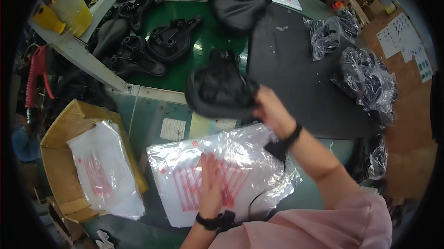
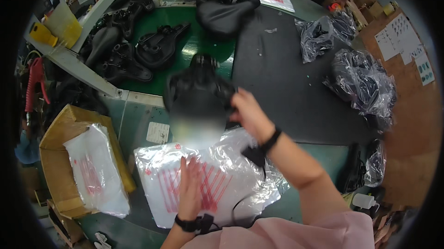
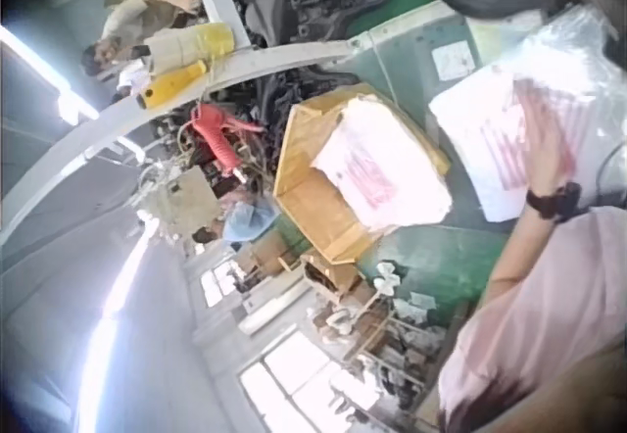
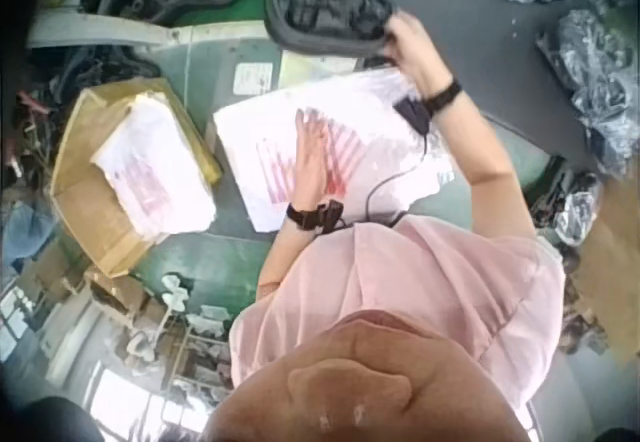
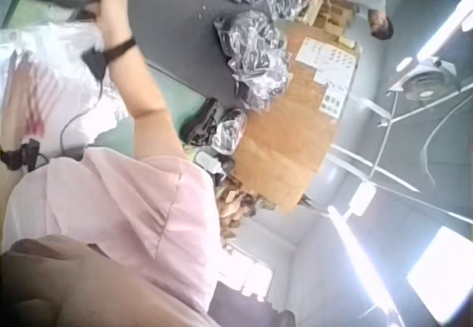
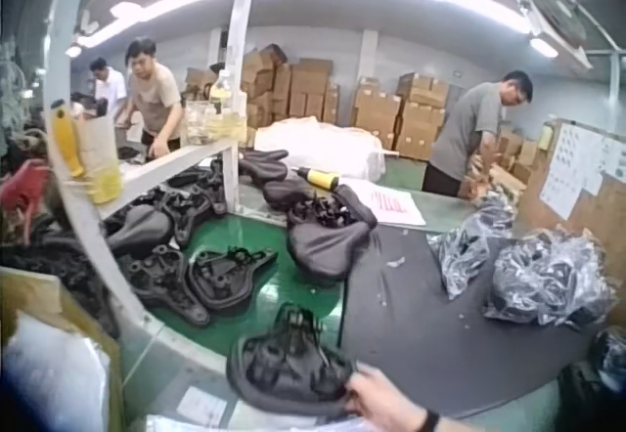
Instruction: The person picks up black plastic parts from a pile on a green workbench, wipes them with a cloth, and places them into clear plastic bags. The person repeats this process for multiple parts, handling them one at a time.
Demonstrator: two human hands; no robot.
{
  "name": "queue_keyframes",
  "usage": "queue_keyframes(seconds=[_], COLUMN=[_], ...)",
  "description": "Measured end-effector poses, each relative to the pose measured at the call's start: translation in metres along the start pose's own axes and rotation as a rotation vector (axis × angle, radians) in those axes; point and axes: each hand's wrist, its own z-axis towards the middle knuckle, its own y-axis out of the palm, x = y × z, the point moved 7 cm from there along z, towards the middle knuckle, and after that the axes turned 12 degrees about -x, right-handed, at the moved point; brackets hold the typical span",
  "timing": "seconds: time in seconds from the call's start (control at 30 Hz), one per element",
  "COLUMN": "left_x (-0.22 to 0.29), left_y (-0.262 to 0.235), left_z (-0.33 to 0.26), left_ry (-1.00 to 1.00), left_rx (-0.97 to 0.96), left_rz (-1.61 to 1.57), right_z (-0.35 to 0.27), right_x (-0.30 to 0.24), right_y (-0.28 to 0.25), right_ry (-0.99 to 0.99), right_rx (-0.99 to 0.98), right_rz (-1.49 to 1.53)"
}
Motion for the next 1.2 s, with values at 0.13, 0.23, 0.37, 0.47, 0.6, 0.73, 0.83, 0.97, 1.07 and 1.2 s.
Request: queue_keyframes(seconds=[0.13,0.23,0.37,0.47,0.6,0.73,0.83,0.97,1.07,1.2], left_x=[0.015,0.024,0.080,0.085,0.057,0.027,-0.032,-0.115,-0.113,-0.090], left_y=[0.058,0.063,0.078,0.138,0.199,0.207,0.204,0.189,0.173,0.142], left_z=[-0.023,-0.060,-0.094,-0.104,-0.097,-0.078,-0.073,-0.077,-0.083,-0.107], left_ry=[0.395,0.356,0.242,-0.007,-0.130,-0.152,0.140,0.028,0.168,0.070], left_rx=[0.122,0.133,-0.020,-0.182,-0.479,-0.415,-0.147,-0.075,-0.084,-0.079], left_rz=[-0.427,-0.437,-0.169,-0.234,-0.293,0.305,1.130,1.653,1.584,1.641], right_z=[-0.163,-0.245,-0.337,-0.361,-0.395,-0.439,-0.455,-0.471,-0.485,-0.487], right_x=[0.055,0.036,-0.068,-0.092,-0.042,0.041,0.058,0.067,0.067,0.074], right_y=[0.054,0.067,0.027,0.026,-0.035,-0.060,-0.054,-0.062,-0.079,-0.106], right_ry=[-0.209,-0.154,-0.532,-0.412,-0.165,-0.064,-0.158,-0.226,-0.269,-0.177], right_rx=[0.105,0.013,0.151,-0.038,-0.259,-0.308,-0.485,-0.509,-0.563,-0.239], right_rz=[-0.074,-0.243,-1.369,-1.604,-1.107,0.223,0.932,1.180,1.151,0.790])
